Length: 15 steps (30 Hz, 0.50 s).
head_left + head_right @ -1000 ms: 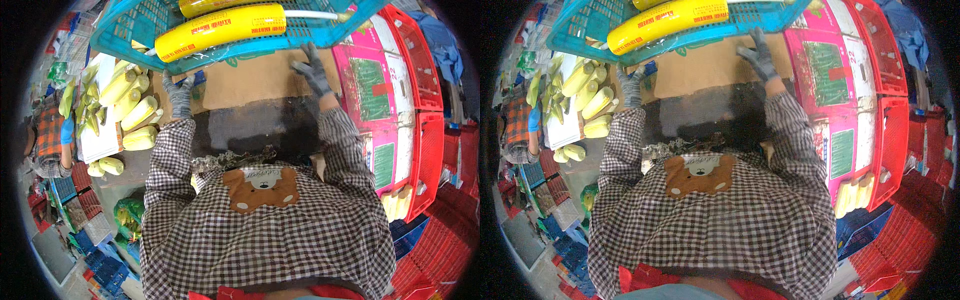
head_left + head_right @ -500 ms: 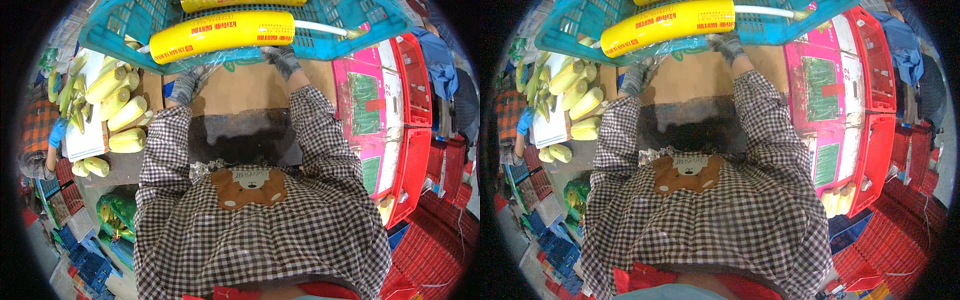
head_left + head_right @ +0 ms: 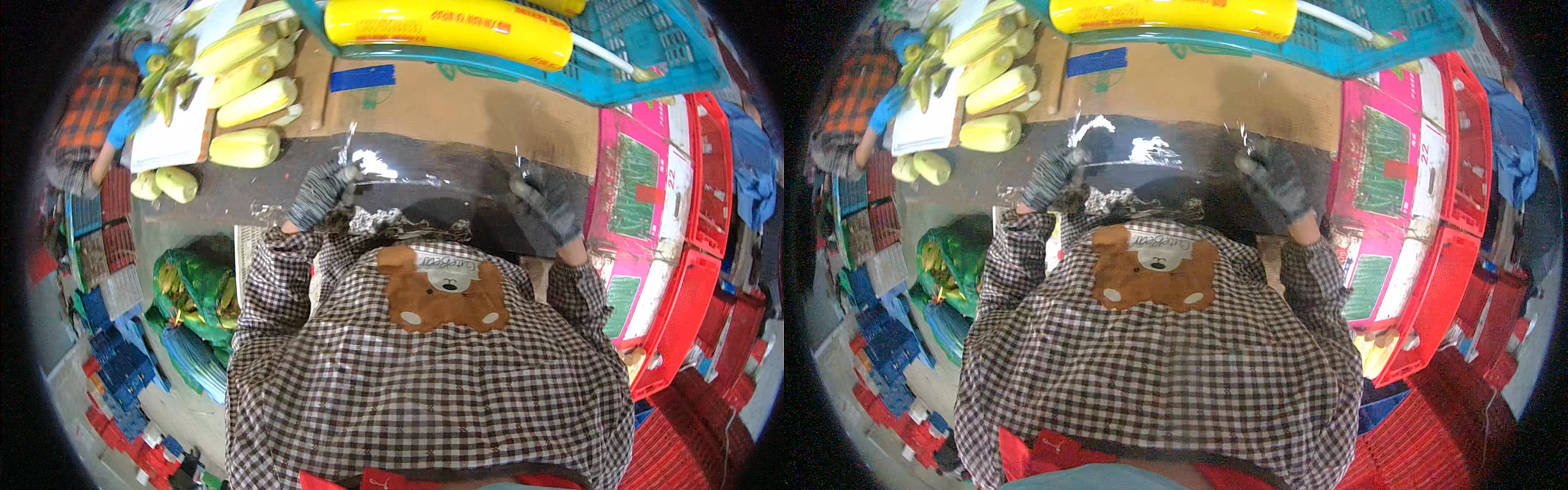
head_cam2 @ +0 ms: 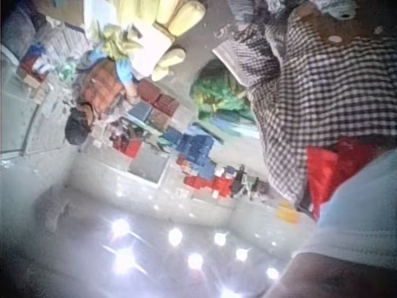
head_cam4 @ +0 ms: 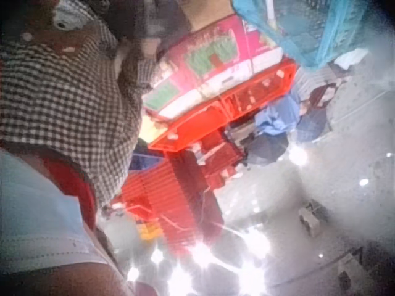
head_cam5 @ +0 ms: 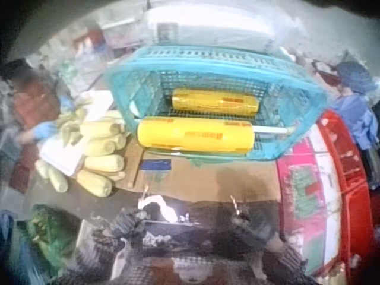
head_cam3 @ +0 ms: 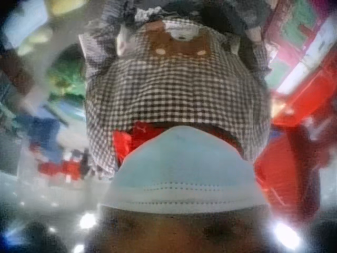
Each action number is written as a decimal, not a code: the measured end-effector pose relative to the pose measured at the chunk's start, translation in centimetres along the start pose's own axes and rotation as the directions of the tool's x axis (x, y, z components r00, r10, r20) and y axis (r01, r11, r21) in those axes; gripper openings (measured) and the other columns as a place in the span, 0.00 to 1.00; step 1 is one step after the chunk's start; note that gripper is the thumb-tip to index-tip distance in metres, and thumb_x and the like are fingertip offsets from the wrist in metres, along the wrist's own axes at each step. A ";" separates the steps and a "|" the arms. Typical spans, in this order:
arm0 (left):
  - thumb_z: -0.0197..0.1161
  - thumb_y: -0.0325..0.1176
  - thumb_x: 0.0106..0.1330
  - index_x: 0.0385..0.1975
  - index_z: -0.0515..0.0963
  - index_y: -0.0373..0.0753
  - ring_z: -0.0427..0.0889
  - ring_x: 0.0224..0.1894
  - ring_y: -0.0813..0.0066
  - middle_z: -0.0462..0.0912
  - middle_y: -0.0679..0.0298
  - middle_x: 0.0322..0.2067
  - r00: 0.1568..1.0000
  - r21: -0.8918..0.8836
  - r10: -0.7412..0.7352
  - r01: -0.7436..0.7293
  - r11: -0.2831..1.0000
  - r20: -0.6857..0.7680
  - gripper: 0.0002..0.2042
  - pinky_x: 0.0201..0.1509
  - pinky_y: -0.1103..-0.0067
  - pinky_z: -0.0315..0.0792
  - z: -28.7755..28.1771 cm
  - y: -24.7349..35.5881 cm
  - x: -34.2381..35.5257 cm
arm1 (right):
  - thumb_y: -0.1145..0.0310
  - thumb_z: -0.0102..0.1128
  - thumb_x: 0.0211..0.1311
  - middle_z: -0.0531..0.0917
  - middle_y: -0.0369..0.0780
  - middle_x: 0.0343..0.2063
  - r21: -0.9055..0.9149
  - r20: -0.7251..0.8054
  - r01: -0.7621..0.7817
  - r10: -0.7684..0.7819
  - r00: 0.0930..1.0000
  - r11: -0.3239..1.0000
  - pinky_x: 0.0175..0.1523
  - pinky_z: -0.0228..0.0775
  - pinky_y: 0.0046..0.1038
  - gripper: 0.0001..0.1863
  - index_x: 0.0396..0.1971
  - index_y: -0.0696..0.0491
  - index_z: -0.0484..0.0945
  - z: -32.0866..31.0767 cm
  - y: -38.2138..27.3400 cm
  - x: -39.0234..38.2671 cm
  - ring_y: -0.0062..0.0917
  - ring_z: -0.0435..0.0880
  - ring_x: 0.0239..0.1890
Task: The person repeatedly picks up corn cobs, removes the husks by hand, and places the peeled cobs on a table. A second person is visible across the table also peeling corn. The camera wearer continues the same peeling cycle throughout the clip.
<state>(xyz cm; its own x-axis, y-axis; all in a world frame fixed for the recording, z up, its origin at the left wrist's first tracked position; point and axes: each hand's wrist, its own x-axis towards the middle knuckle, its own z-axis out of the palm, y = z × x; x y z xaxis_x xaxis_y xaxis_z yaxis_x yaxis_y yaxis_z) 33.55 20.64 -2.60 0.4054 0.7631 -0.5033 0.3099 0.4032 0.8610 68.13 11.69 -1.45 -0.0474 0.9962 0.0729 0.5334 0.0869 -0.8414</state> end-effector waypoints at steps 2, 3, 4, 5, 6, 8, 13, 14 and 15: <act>0.55 0.40 0.60 0.31 0.77 0.36 0.68 0.18 0.85 0.75 0.71 0.18 0.999 -0.034 -0.010 0.009 0.999 -0.040 0.12 0.20 0.85 0.62 0.7 -2.0 -1.5 | 0.67 0.57 0.52 0.76 0.41 0.32 0.135 0.286 -0.414 0.365 0.886 0.900 0.38 0.66 0.31 0.11 0.35 0.54 0.73 -0.4 -0.2 -1.9 0.32 0.74 0.33; 0.56 0.40 0.59 0.33 0.77 0.36 0.68 0.18 0.84 0.75 0.71 0.20 0.983 -0.135 -0.181 0.181 0.974 0.009 0.13 0.21 0.87 0.62 0.7 -2.9 -2.4 | 0.67 0.56 0.53 0.76 0.40 0.34 0.089 0.381 -0.609 0.538 0.752 0.788 0.37 0.66 0.31 0.11 0.37 0.53 0.73 -0.3 0.1 -2.8 0.30 0.74 0.34; 0.57 0.40 0.59 0.34 0.77 0.36 0.68 0.18 0.84 0.75 0.71 0.20 0.980 -0.112 -0.200 0.197 0.974 -0.019 0.13 0.21 0.87 0.62 1.0 -3.8 -3.3 | 0.68 0.56 0.53 0.76 0.39 0.32 0.032 0.408 -0.511 0.455 0.791 0.859 0.37 0.66 0.29 0.10 0.35 0.54 0.74 -0.1 0.8 -3.7 0.28 0.73 0.33; 0.57 0.40 0.59 0.35 0.76 0.36 0.68 0.18 0.84 0.75 0.71 0.20 0.981 -0.113 -0.190 0.186 0.976 -0.033 0.13 0.21 0.88 0.62 1.4 -4.6 -4.1 | 0.70 0.56 0.53 0.77 0.38 0.31 -0.083 0.406 -0.447 0.440 0.801 0.890 0.37 0.66 0.27 0.08 0.33 0.56 0.74 0.5 1.8 -4.7 0.26 0.73 0.32; 0.57 0.39 0.59 0.35 0.76 0.36 0.68 0.18 0.84 0.74 0.71 0.19 0.981 -0.160 -0.194 0.186 0.969 -0.030 0.13 0.21 0.88 0.61 1.7 -5.4 -4.7 | 0.71 0.56 0.53 0.77 0.36 0.29 -0.145 0.406 -0.314 0.346 0.846 0.938 0.37 0.67 0.25 0.07 0.31 0.57 0.75 1.3 2.7 -5.6 0.24 0.73 0.30; 0.58 0.40 0.58 0.32 0.76 0.36 0.66 0.17 0.84 0.72 0.71 0.17 0.983 -0.257 -0.160 0.131 0.958 -0.095 0.12 0.19 0.87 0.60 2.8 -6.9 -5.7 | 0.68 0.53 0.56 0.75 0.38 0.37 0.215 0.388 -0.610 0.506 0.770 0.763 0.43 0.68 0.25 0.13 0.41 0.55 0.71 3.7 4.8 -7.8 0.26 0.73 0.37; 0.57 0.40 0.59 0.33 0.75 0.35 0.65 0.20 0.85 0.71 0.72 0.19 0.928 -0.112 -0.263 0.241 0.964 -0.265 0.13 0.22 0.86 0.60 4.2 -10.7 -6.2 | 0.69 0.37 0.64 0.66 0.41 0.53 0.799 0.554 -0.575 0.588 0.589 -0.177 0.56 0.61 0.24 0.18 0.54 0.52 0.61 7.1 8.9 -12.3 0.27 0.68 0.51; 0.57 0.39 0.59 0.33 0.75 0.35 0.66 0.21 0.85 0.72 0.72 0.20 0.932 -0.191 -0.234 0.186 0.964 -0.275 0.13 0.24 0.86 0.62 4.4 -11.4 -6.3 | 0.67 0.35 0.65 0.64 0.40 0.55 0.819 0.521 -0.557 0.580 0.626 -0.135 0.57 0.60 0.26 0.19 0.55 0.52 0.59 7.2 9.5 -12.4 0.27 0.66 0.53; 0.58 0.38 0.59 0.33 0.75 0.34 0.68 0.23 0.84 0.73 0.71 0.22 0.926 -0.244 -0.210 0.135 0.960 -0.315 0.12 0.26 0.85 0.65 4.6 -11.9 -6.4 | 0.66 0.34 0.65 0.61 0.40 0.57 0.786 0.487 -0.618 0.583 0.651 0.034 0.58 0.58 0.28 0.20 0.56 0.52 0.57 7.2 9.7 -12.4 0.28 0.63 0.55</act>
<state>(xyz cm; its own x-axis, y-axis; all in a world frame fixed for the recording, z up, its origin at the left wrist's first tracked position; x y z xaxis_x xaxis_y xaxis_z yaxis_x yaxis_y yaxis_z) 31.20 8.66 -9.98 0.0392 0.7806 -0.6238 0.1424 0.6135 0.7767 67.80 0.17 -14.34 -0.1311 0.6985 -0.7035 -0.6161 -0.6134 -0.4942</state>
